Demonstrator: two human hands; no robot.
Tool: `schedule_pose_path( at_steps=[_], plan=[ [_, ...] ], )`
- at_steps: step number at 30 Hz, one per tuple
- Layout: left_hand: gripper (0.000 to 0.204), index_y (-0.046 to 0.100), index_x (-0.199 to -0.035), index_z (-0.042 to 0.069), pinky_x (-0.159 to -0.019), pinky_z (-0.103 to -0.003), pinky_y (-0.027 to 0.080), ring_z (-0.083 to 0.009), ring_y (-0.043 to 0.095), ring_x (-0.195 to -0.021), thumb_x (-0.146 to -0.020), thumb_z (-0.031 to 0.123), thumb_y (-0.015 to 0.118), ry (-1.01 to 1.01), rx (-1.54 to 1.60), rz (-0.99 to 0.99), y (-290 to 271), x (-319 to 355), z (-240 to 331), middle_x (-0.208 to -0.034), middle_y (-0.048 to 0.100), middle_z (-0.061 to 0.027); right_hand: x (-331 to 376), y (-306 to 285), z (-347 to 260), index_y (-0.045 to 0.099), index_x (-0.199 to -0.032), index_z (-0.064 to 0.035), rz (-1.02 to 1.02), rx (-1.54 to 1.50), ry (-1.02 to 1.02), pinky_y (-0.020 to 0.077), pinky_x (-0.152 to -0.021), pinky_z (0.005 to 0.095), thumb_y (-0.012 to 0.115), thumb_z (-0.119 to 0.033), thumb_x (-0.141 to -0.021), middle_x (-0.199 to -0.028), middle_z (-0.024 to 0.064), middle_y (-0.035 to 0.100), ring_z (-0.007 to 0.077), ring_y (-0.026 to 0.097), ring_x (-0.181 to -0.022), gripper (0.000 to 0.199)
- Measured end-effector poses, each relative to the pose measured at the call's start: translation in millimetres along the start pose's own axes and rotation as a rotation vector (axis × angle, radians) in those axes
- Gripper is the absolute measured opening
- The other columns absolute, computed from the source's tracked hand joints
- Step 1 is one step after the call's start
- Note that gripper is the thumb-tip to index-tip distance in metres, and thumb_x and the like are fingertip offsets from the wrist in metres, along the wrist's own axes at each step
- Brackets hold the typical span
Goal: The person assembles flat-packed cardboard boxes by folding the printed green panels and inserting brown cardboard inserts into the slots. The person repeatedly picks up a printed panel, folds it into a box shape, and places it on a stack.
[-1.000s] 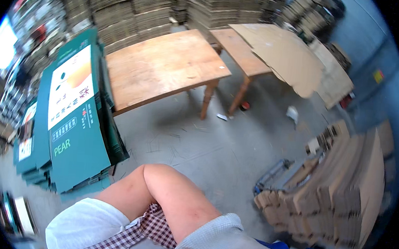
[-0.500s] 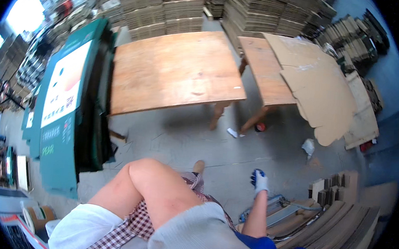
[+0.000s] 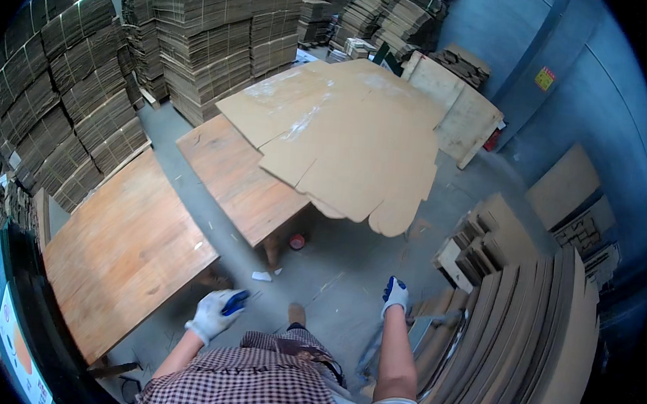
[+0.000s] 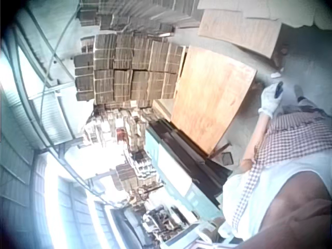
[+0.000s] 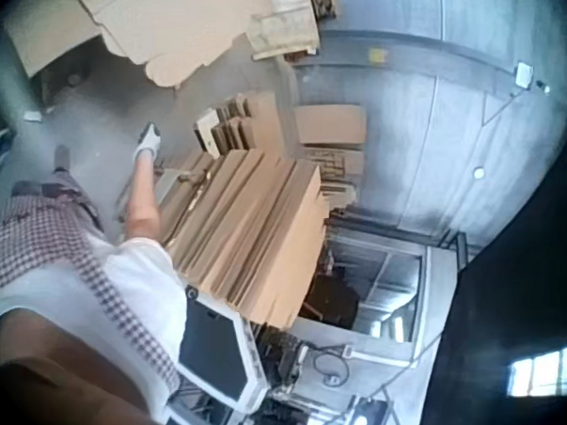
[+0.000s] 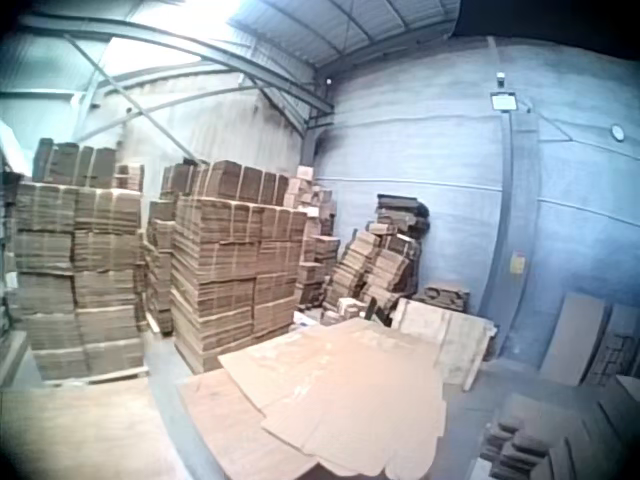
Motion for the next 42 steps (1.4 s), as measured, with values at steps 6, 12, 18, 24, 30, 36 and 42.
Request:
schedule_pose_path(
  at_steps=[6, 12, 18, 24, 30, 36, 42],
  plan=[
    [0.020, 0.061, -0.095, 0.006, -0.055, -0.025, 0.047, -0.0159, 0.061, -0.064, -0.075, 0.010, 0.062, -1.059, 0.576, 0.323, 63, 41, -81, -0.078, 0.064, -0.0072, -108, 45, -117, 0.054, -0.087, -0.0129, 0.148, 0.153, 0.057, 0.0359, -0.040, 0.0293, 0.064, -0.038, -0.074, -0.061, 0.0018, 0.050, 0.0150, 0.044, -0.044, 0.030],
    [0.012, 0.060, -0.086, 0.007, -0.044, -0.027, 0.043, -0.0184, 0.058, -0.053, -0.076, 0.014, 0.060, -1.400, 1.187, 0.745, 134, 79, -114, -0.068, 0.061, -0.0086, -213, 55, -148, 0.054, -0.094, -0.0102, 0.192, 0.263, 0.104, 0.0342, -0.038, 0.0311, 0.070, -0.033, -0.071, -0.061, 0.0056, 0.050, 0.0172, 0.042, -0.042, 0.036],
    [0.014, 0.059, -0.088, 0.006, -0.048, -0.029, 0.045, -0.0196, 0.059, -0.057, -0.077, 0.016, 0.058, -1.676, 1.281, 0.725, 186, 102, -121, -0.071, 0.061, -0.0095, -192, 62, -172, 0.053, -0.099, -0.0060, 0.024, -0.137, -0.112, 0.0454, -0.057, 0.0350, 0.067, -0.017, -0.072, -0.089, 0.0096, 0.059, 0.0216, 0.058, -0.071, 0.033],
    [0.016, 0.058, -0.090, 0.006, -0.052, -0.031, 0.047, -0.0208, 0.059, -0.060, -0.079, 0.018, 0.057, -1.599, 1.290, 0.662, 184, 73, -130, -0.074, 0.061, -0.0104, -149, 62, -201, 0.050, -0.107, -0.0065, -0.313, -0.676, -0.033, 0.0474, -0.074, 0.0384, 0.055, -0.011, -0.079, -0.100, 0.0088, 0.058, 0.0245, 0.057, -0.091, 0.029],
    [0.018, 0.057, -0.092, 0.006, -0.056, -0.033, 0.049, -0.0219, 0.060, -0.064, -0.081, 0.020, 0.055, -1.229, 1.336, 0.615, 128, -17, -125, -0.077, 0.061, -0.0114, -124, 47, -210, 0.050, -0.107, -0.0110, -0.537, -0.574, -0.152, 0.0459, -0.057, 0.0314, 0.055, -0.018, -0.082, -0.100, 0.0052, 0.059, 0.0204, 0.059, -0.084, 0.026],
    [0.051, 0.036, -0.126, 0.010, -0.086, -0.038, 0.042, -0.0251, 0.050, -0.103, -0.085, 0.037, 0.051, -0.561, 1.482, 0.406, 44, -137, -39, -0.115, 0.049, -0.0124, -52, 68, -207, 0.040, -0.125, -0.0174, -0.809, -0.709, -0.116, 0.0401, -0.089, 0.0471, 0.051, -0.007, -0.081, -0.122, 0.0074, 0.047, 0.0260, 0.046, -0.112, 0.047],
    [0.066, 0.024, -0.135, 0.013, -0.101, -0.043, 0.028, -0.0275, 0.030, -0.124, -0.084, 0.052, 0.043, -0.010, 1.706, 0.664, -22, -140, -6, -0.137, 0.029, -0.0109, 18, 153, -189, 0.039, -0.128, -0.0121, -1.044, -0.520, 0.165, 0.0397, -0.092, 0.0395, 0.048, 0.004, -0.074, -0.121, 0.0064, 0.047, 0.0209, 0.047, -0.109, 0.057]
  ],
)
Point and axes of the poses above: each hand's wrist, its own x-axis away from the middle knuckle, its own y-axis out of the palm, z = x × y, the point moved 2 cm from there along -x, towards the middle knuckle
